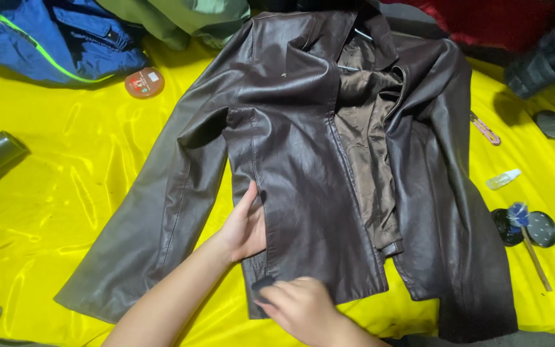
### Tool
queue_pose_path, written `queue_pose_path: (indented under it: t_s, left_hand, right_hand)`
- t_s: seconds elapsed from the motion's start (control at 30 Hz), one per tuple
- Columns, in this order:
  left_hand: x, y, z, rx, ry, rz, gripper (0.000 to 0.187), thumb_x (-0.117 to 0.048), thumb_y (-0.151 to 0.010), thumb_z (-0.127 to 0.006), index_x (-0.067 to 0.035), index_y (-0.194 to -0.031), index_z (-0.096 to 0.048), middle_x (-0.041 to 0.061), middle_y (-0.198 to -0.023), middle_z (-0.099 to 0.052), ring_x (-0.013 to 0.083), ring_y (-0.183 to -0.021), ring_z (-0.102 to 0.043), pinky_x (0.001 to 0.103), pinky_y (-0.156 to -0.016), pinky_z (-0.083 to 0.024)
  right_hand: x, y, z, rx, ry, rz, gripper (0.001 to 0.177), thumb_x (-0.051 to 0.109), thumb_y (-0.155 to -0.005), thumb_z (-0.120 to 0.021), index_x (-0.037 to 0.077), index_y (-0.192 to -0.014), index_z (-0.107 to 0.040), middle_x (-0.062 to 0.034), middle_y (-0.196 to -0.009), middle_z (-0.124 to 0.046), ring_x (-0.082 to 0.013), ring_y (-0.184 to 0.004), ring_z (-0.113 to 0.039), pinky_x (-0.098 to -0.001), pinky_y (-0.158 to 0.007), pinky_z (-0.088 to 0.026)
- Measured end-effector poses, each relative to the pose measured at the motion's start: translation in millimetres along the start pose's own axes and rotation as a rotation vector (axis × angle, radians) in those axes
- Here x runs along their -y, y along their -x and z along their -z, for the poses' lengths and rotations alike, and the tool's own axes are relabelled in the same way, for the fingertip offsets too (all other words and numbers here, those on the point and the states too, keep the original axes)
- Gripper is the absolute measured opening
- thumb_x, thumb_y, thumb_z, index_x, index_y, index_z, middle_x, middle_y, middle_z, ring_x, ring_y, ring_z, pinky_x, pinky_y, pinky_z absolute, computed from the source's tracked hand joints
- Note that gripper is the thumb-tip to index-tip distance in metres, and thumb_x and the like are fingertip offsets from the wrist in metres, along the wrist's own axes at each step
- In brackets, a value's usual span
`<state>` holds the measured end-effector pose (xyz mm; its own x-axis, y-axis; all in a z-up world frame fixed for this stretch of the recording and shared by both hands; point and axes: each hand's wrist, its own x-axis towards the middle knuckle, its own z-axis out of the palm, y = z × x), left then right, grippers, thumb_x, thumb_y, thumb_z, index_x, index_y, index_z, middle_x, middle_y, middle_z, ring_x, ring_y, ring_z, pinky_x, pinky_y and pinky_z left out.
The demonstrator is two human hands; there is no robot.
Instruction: The person cleans a brown leather jacket laid on a yellow surface. They apply a liquid with a brush, rub the surface with a small white block, wipe with a dark sponge, and dry the area with a hairdryer. The process is repeated on the same section of the jacket.
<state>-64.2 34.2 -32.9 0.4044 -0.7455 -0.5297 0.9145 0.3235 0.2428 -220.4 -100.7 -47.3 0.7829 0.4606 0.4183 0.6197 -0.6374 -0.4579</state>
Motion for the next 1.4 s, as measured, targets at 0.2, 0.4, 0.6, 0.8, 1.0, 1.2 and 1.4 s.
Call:
queue_pose_path:
  t_s: [0.2,0.4,0.6,0.8,1.0,1.2,1.4]
  left_hand:
    - [-18.6,7.3,0.9,0.092,-0.170,-0.062,0.073,-0.053,-0.095,-0.043,-0.004,-0.149,-0.048,0.020,-0.148,-0.056,0.0341,-0.130,-0.057,0.047,-0.116,-0.042]
    - [-49.7,14.1,26.1,-0.146,-0.511,-0.099,0.054,-0.054,-0.094,-0.053,-0.007,-0.118,-0.066,0.015,-0.112,-0.073,0.0245,-0.095,-0.071,0.038,-0.086,-0.058]
    - [-70.3,32.8,19.9,-0.482,-0.864,-0.346,0.045,-0.043,-0.100,-0.054,0.000,-0.105,-0.068,0.014,-0.079,-0.069,0.0211,-0.064,-0.071,0.025,-0.054,-0.051]
    - [-62.8,4.2,54.2,-0.772,-1.381,-0.581,0.039,-0.047,-0.087,-0.075,-0.015,-0.070,-0.061,0.000,-0.062,-0.068,0.0134,-0.059,-0.064,0.030,-0.065,-0.047]
    - [-65.2,14.5,37.4,-0.762,-1.396,-0.541,0.039,-0.039,-0.086,-0.083,-0.002,-0.081,-0.070,0.014,-0.069,-0.069,0.0293,-0.063,-0.072,0.035,-0.059,-0.058]
    - [-64.2,19.1,31.5,-0.763,-1.381,-0.525,0.037,-0.038,-0.088,-0.081,-0.003,-0.082,-0.070,0.012,-0.068,-0.068,0.0261,-0.056,-0.070,0.032,-0.056,-0.057]
    - [-61.5,32.4,8.0,-0.761,-1.315,-0.506,0.038,-0.038,-0.087,-0.082,-0.002,-0.084,-0.071,0.016,-0.071,-0.068,0.0287,-0.063,-0.070,0.033,-0.059,-0.057]
  right_hand:
    - [20.2,-21.9,32.0,-0.112,-0.062,0.035,0.014,0.022,-0.100,-0.067,0.008,-0.097,-0.068,-0.0034,-0.070,-0.055,-0.0252,-0.052,-0.051,-0.0375,-0.052,-0.042]
    - [-1.8,-19.9,-39.2,0.169,0.107,-0.075,0.023,0.018,-0.082,-0.081,0.013,-0.098,-0.065,-0.0050,-0.079,-0.062,-0.0296,-0.062,-0.064,-0.0439,-0.051,-0.047]
    - [3.9,-84.0,20.8,-0.262,0.069,-0.035,0.014,0.023,-0.099,-0.070,0.010,-0.102,-0.068,-0.0037,-0.080,-0.065,-0.0240,-0.058,-0.060,-0.0386,-0.053,-0.045]
    - [-17.8,-101.2,5.1,0.053,0.255,-0.167,0.014,0.030,-0.093,-0.071,0.018,-0.098,-0.064,-0.0020,-0.078,-0.061,-0.0296,-0.062,-0.065,-0.0455,-0.047,-0.045]
    - [-54.2,-82.3,-8.7,-0.142,0.337,-0.182,0.023,0.035,-0.091,-0.070,0.020,-0.108,-0.070,0.0000,-0.076,-0.068,-0.0244,-0.064,-0.072,-0.0363,-0.058,-0.058]
    - [-50.7,-70.1,44.0,-0.317,0.220,-0.370,0.014,0.028,-0.089,-0.078,0.020,-0.100,-0.076,0.0014,-0.085,-0.076,-0.0228,-0.079,-0.076,-0.0321,-0.067,-0.058]
    - [-127.3,-21.6,-19.4,-0.144,0.239,-0.523,0.018,0.029,-0.094,-0.072,0.016,-0.107,-0.072,-0.0079,-0.087,-0.079,-0.0283,-0.080,-0.078,-0.0394,-0.067,-0.062]
